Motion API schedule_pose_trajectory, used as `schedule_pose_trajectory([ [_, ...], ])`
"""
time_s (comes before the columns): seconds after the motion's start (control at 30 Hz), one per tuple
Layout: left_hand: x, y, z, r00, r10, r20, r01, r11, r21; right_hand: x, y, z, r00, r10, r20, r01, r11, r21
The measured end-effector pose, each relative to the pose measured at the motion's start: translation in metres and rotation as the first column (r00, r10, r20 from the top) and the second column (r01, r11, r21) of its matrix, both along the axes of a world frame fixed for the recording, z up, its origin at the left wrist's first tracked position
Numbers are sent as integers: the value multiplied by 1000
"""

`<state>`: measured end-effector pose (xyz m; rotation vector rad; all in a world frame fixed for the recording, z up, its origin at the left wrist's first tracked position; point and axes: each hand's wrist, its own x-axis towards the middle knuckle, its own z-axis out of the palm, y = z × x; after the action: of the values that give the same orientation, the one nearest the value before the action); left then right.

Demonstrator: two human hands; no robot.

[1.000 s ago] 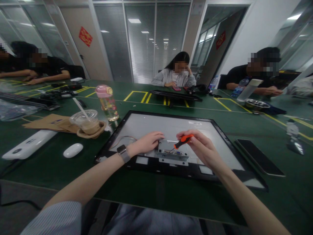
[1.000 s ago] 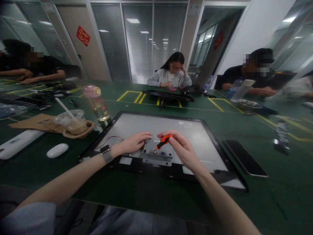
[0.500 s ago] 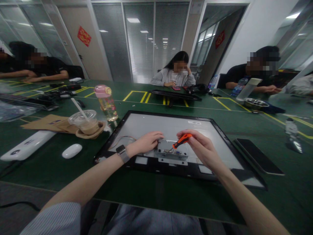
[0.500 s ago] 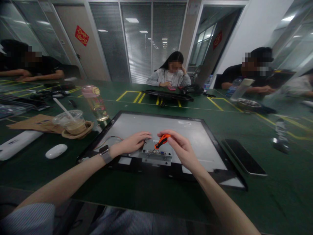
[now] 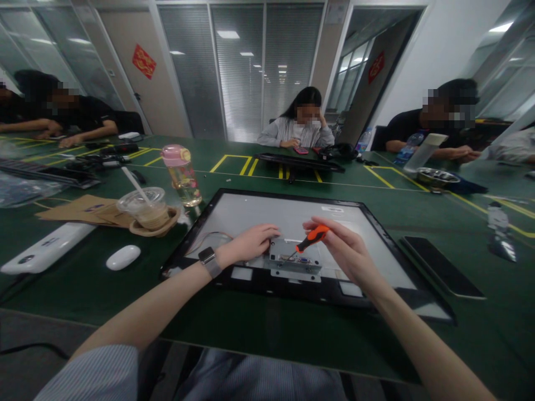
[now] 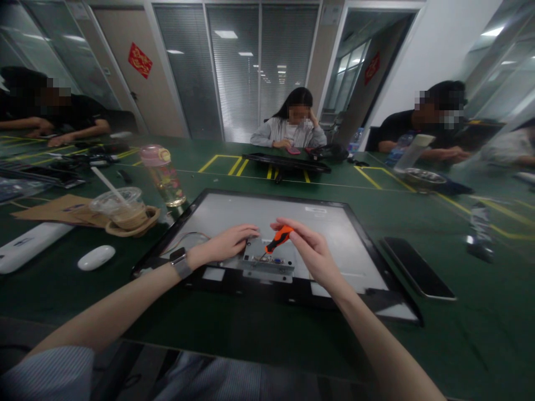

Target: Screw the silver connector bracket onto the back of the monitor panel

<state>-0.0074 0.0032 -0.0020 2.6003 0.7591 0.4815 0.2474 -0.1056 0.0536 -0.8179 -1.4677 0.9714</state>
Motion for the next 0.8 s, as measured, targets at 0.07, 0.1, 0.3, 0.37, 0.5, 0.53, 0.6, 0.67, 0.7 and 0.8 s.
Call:
schedule_pose_trajectory([
  [0.07, -1, 0, -1, 1000, -1, -5, 1, 1000, -3, -1, 0, 1, 1000, -4, 5, 3, 1000, 15],
  [0.1, -1, 1, -1, 1000, 0, -7, 0, 1000, -4, -2, -1, 2, 1000, -9, 9, 9, 999, 31],
  [0.3, 1, -2, 3, 1000, 13, -29, -13, 1000, 5, -2, -3, 3, 990, -110, 94, 99, 988, 115],
  [0.37, 2, -3, 5, 999, 17, -38, -17, 1000, 11, -1, -3, 3, 987, -111, 119, 96, 988, 123],
  [0.5, 3, -3, 5, 999, 20, -36, -19, 999, 27, -2, -3, 2, 989, -76, 125, 59, 989, 139],
  [0.53, 3, -2, 4, 999, 17, -35, -16, 999, 30, -2, -3, 1, 988, -89, 127, 70, 987, 146],
  [0.6, 2, -1, 2, 999, 11, -32, -10, 999, 31, -3, -2, 1, 979, -142, 143, 116, 977, 181],
  [0.67, 1, -1, 1, 1000, 10, -28, -9, 1000, 29, -3, -2, 1, 962, -215, 170, 170, 955, 242],
  [0.7, 1, -1, 1, 1000, 10, -24, -10, 1000, 29, -3, -2, 1, 950, -250, 186, 194, 941, 277],
  [0.8, 1, -2, 3, 1000, 11, -19, -10, 999, 32, -3, -5, 2, 919, -317, 233, 222, 908, 357],
])
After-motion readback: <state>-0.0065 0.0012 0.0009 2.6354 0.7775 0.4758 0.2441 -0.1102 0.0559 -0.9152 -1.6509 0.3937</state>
